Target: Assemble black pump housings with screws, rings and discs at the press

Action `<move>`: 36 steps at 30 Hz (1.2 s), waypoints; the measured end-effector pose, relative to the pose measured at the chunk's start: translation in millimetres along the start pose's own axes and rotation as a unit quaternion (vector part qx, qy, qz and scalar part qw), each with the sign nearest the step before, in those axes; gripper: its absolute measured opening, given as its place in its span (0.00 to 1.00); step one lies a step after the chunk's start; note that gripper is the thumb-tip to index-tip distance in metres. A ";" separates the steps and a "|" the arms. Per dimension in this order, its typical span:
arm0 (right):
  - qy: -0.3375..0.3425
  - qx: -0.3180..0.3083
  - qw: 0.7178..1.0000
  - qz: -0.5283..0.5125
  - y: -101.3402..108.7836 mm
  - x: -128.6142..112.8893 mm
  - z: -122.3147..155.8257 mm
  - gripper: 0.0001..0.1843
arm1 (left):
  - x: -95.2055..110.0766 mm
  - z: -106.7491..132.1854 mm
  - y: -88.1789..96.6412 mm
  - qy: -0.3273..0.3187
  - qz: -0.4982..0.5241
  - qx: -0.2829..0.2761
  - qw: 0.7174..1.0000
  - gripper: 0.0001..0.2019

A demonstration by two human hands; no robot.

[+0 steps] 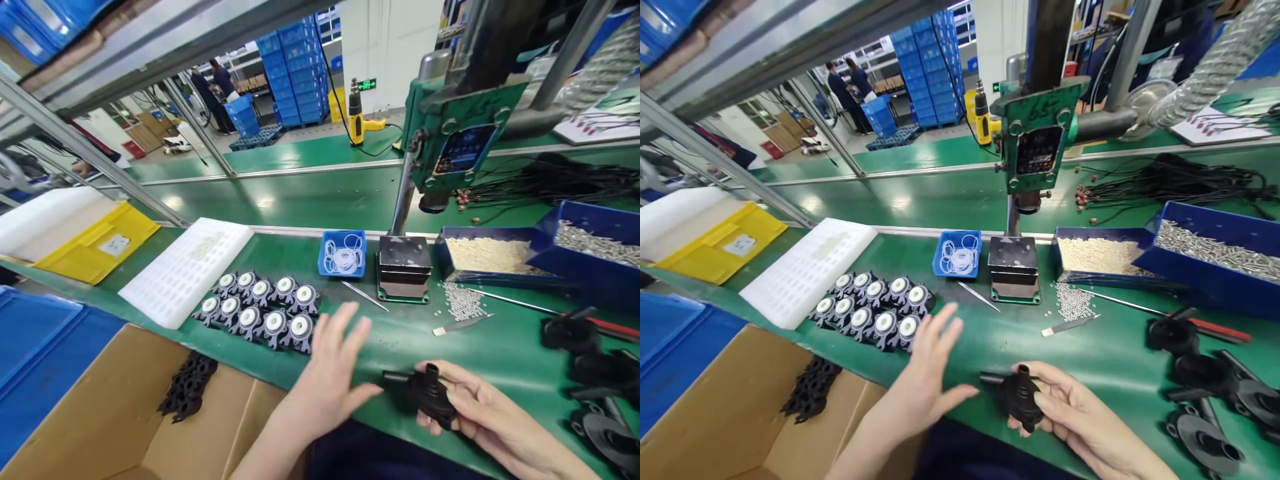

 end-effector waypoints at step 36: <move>0.230 0.081 0.961 0.128 -15.6 -73.6 -71.2 0.15 | -31.0 -35.7 -92.3 0.095 0.416 -0.046 0.903 0.54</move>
Point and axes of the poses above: each hand's wrist, its own z-axis away from the middle knuckle, its own y-axis out of the back of the hand, x = y × z, the point moved 4 cm from there along -z, towards the middle knuckle, and after that the axes turned 3 degrees about -z, right-handed, at the moved point
